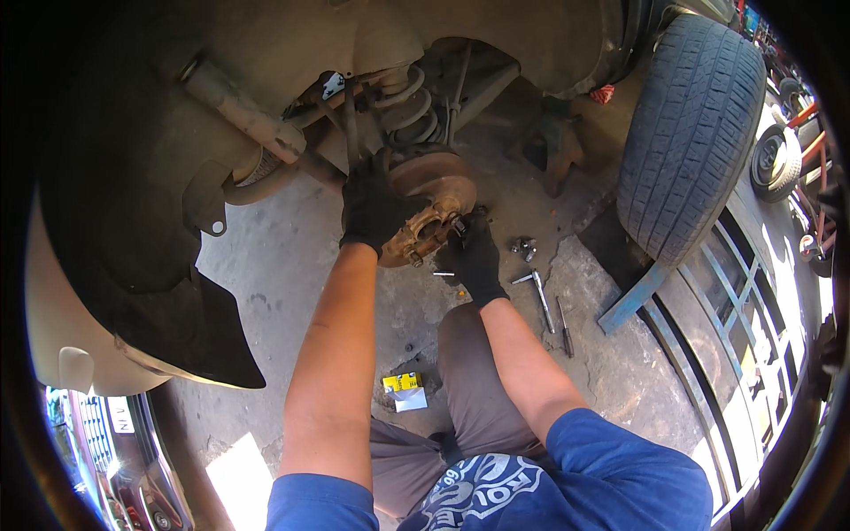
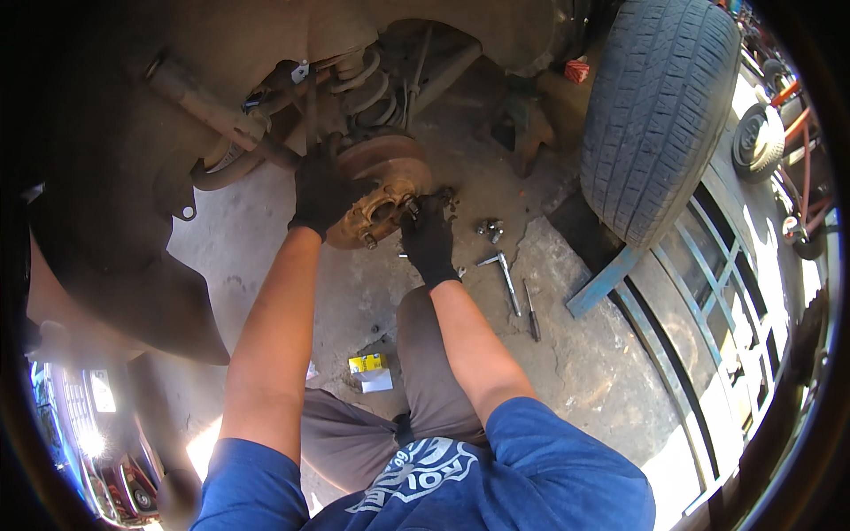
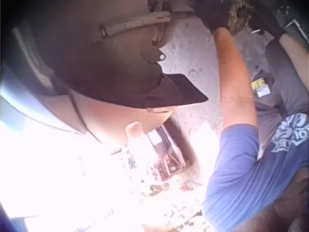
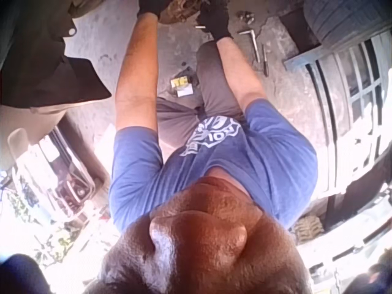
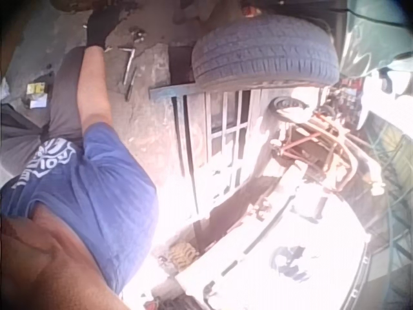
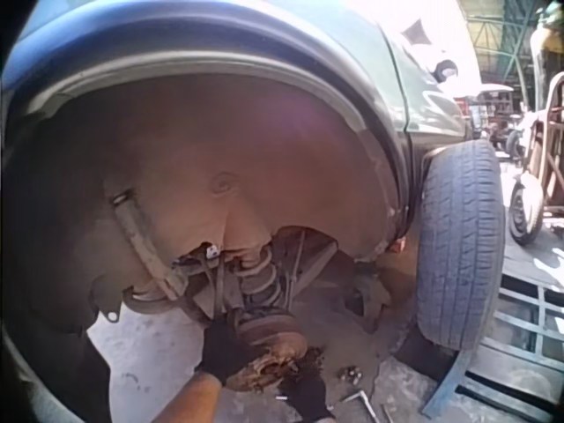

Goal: The person works on a car's rear wheel hub and brake assembly, using a socket wrench to loosen and tighten bolts on the brake rotor and caliper. The person moves around the vehicle, retrieves tools, and continues adjusting components on the brake system.

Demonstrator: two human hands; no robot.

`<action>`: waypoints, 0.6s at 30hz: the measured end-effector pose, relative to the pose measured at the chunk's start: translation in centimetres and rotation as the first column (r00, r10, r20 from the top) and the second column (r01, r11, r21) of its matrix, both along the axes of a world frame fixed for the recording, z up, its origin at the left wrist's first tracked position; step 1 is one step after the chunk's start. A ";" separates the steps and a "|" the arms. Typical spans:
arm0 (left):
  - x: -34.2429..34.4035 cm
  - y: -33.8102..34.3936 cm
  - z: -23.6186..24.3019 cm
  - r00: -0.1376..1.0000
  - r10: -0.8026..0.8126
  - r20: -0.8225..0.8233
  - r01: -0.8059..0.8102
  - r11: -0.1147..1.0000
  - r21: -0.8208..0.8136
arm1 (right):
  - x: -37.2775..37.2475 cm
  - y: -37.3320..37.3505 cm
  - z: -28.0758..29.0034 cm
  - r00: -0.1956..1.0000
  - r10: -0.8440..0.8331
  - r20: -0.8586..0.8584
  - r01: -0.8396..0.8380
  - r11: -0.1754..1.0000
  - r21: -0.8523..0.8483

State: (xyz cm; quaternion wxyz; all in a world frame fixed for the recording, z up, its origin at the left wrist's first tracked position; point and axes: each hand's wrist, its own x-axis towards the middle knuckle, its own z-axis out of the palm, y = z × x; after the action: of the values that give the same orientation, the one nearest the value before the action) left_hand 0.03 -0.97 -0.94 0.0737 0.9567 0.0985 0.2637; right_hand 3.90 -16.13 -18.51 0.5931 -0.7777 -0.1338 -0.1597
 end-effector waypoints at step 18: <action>-0.1 -0.4 0.6 0.997 0.008 -0.073 -0.012 0.998 -0.065 | 1.4 -1.1 0.8 0.980 0.167 -0.110 -0.199 0.858 -0.474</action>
State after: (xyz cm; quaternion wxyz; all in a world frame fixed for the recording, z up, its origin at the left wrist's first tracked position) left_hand -0.02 -1.39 -0.30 0.1003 0.9622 0.1145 0.2257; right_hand 5.27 -17.21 -17.74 0.3970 -0.8894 -0.2232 -0.0388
